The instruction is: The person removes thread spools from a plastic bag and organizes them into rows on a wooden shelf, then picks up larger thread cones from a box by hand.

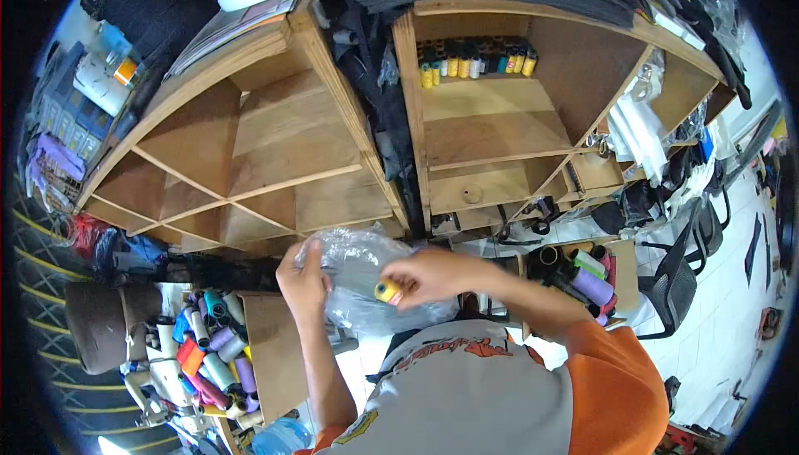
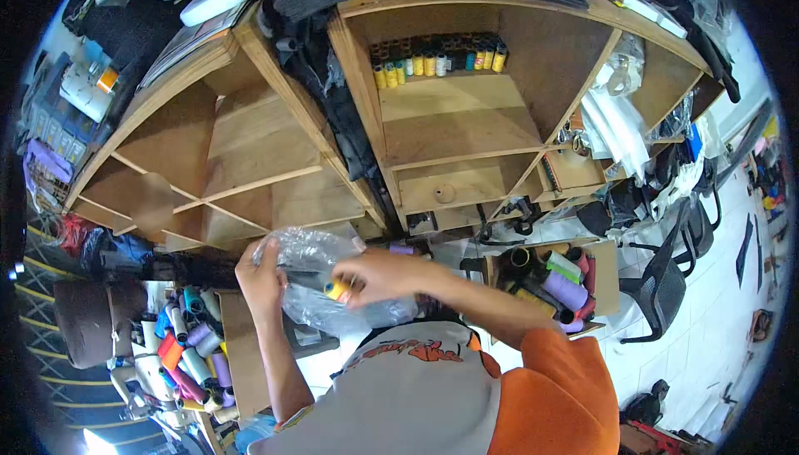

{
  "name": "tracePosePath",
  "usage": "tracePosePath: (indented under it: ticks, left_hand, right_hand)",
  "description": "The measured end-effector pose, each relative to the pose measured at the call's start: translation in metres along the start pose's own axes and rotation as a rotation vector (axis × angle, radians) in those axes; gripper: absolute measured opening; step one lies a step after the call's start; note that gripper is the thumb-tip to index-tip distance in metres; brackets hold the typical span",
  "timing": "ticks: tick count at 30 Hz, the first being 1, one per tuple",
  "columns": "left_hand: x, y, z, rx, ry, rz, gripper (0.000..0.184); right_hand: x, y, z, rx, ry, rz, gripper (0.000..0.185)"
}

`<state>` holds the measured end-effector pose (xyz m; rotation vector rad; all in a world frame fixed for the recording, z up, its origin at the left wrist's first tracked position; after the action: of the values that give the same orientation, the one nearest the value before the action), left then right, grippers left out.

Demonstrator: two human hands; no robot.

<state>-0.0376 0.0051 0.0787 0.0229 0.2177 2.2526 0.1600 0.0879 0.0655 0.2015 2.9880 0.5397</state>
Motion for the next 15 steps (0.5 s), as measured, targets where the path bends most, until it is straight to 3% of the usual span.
tracePosePath:
  ticks: [3, 4, 5, 9, 12, 15]
  left_hand:
    - [0.002, 0.001, -0.008, -0.027, 0.025, 0.009, 0.02]
    - [0.002, 0.001, -0.009, -0.024, 0.034, 0.01, 0.02]
    - [0.001, -0.002, -0.012, -0.046, 0.034, 0.02, 0.019]
    - [0.004, -0.007, -0.02, -0.001, 0.051, 0.008, 0.019]
    - [0.005, -0.004, -0.021, 0.041, 0.035, 0.031, 0.019]
    - [0.006, 0.0, -0.02, 0.059, 0.061, 0.066, 0.019]
  right_hand:
    - [-0.024, 0.075, 0.019, 0.265, 0.008, 0.314, 0.045]
    - [-0.037, 0.102, 0.012, 0.337, 0.06, 0.562, 0.042]
    - [-0.041, 0.128, 0.01, 0.364, -0.037, 0.744, 0.043]
    - [-0.013, 0.226, 0.119, 0.008, -0.047, 1.207, 0.031]
    - [0.018, 0.26, 0.137, -0.168, -0.066, 1.487, 0.023]
    - [0.056, 0.304, 0.223, 1.073, 0.507, 1.384, 0.012]
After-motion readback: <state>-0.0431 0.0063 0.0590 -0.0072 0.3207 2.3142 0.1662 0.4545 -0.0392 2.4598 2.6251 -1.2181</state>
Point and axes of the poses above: each hand's wrist, its own x-axis towards the middle knuckle, its own y-axis out of the back of the hand, z = x × y, the point moved 2 cm from there along x, towards the middle knuckle, and after that the axes turned 5 degrees about -z, right-handed, at the moved point
